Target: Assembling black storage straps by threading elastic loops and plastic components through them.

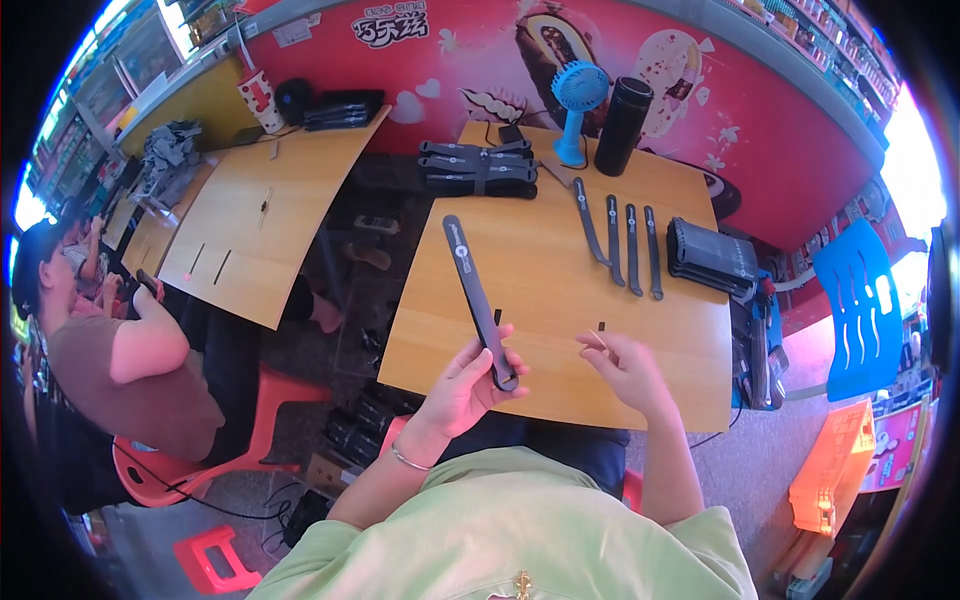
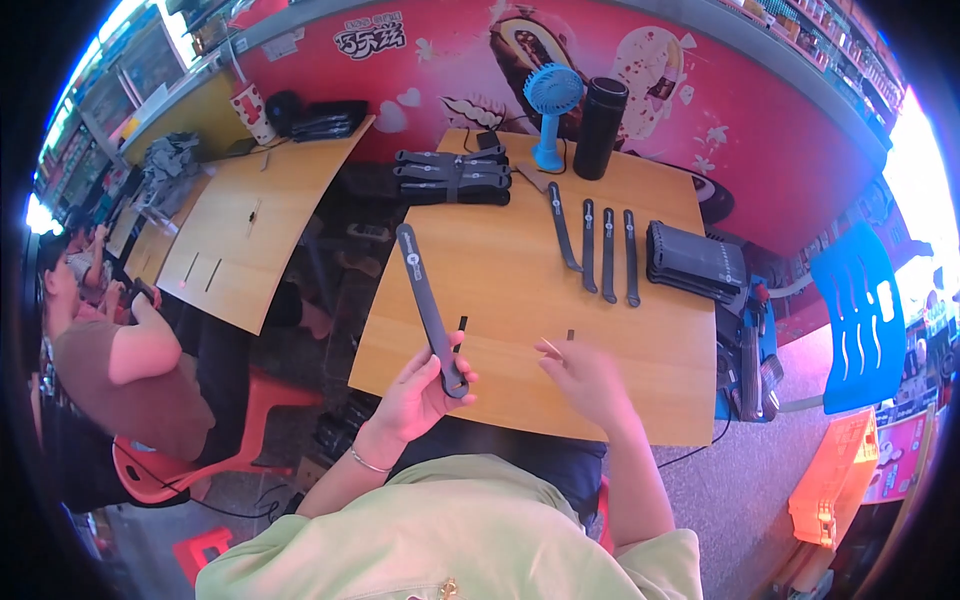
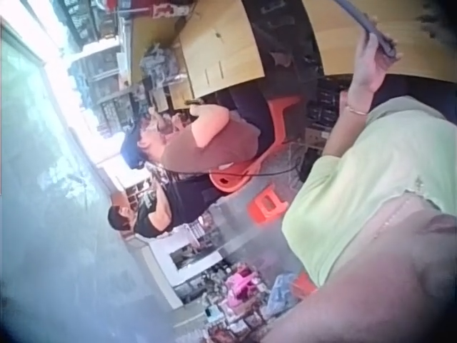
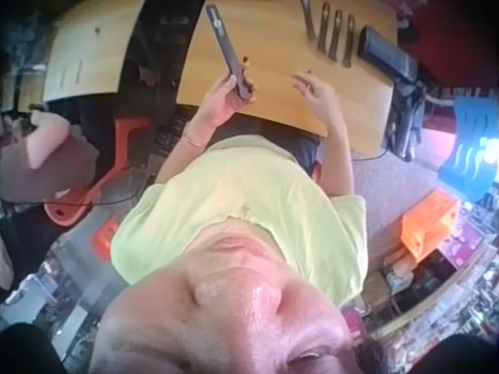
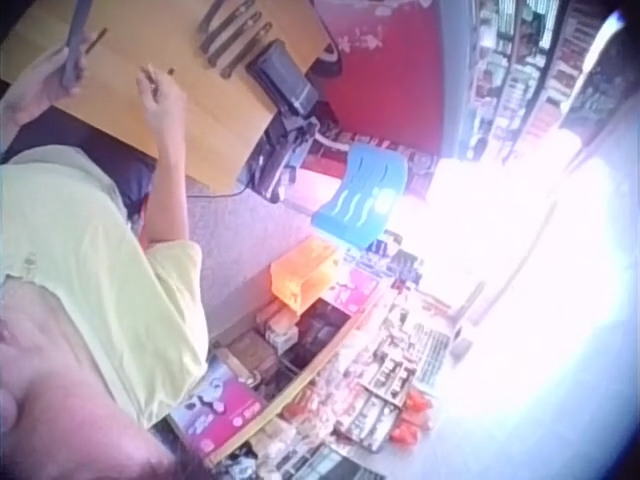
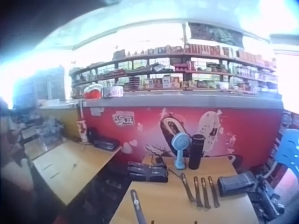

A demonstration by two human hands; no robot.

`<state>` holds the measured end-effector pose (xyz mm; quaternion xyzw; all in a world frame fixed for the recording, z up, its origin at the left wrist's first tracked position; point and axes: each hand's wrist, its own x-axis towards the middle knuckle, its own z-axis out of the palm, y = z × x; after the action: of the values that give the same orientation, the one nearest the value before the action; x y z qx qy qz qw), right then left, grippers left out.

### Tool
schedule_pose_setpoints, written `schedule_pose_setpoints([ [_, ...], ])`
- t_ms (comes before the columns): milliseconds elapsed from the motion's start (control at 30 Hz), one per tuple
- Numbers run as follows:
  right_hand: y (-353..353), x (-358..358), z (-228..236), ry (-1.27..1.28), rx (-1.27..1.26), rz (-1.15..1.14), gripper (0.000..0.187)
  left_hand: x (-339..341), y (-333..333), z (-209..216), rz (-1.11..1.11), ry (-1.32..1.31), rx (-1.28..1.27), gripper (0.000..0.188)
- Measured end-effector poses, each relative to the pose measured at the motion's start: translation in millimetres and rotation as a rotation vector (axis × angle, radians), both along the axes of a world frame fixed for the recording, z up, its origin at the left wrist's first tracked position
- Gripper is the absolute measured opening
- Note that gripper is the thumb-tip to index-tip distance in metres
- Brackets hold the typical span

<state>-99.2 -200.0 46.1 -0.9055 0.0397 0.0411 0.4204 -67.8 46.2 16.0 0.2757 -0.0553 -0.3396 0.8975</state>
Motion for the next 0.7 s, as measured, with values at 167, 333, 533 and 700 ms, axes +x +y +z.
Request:
schedule_pose_setpoints([
  [167,-14,34,-5,-0.171,-0.005,-0.144,0.019,3,4,-3,0.005,0.026,0.026,0.038],
  [333,-64,130,-7,-0.402,-0.329,-0.03,0.018,13,8,-7,-0.004,0.035,-0.003,0.038],
  [533,-80,213,-38,-0.314,-0.62,0.149,0.029,32,9,-13,-0.029,0.047,-0.026,0.038],
  [700,-83,229,-56,-0.242,-0.692,0.245,0.039,43,12,-17,-0.032,0.057,-0.025,0.039],
])
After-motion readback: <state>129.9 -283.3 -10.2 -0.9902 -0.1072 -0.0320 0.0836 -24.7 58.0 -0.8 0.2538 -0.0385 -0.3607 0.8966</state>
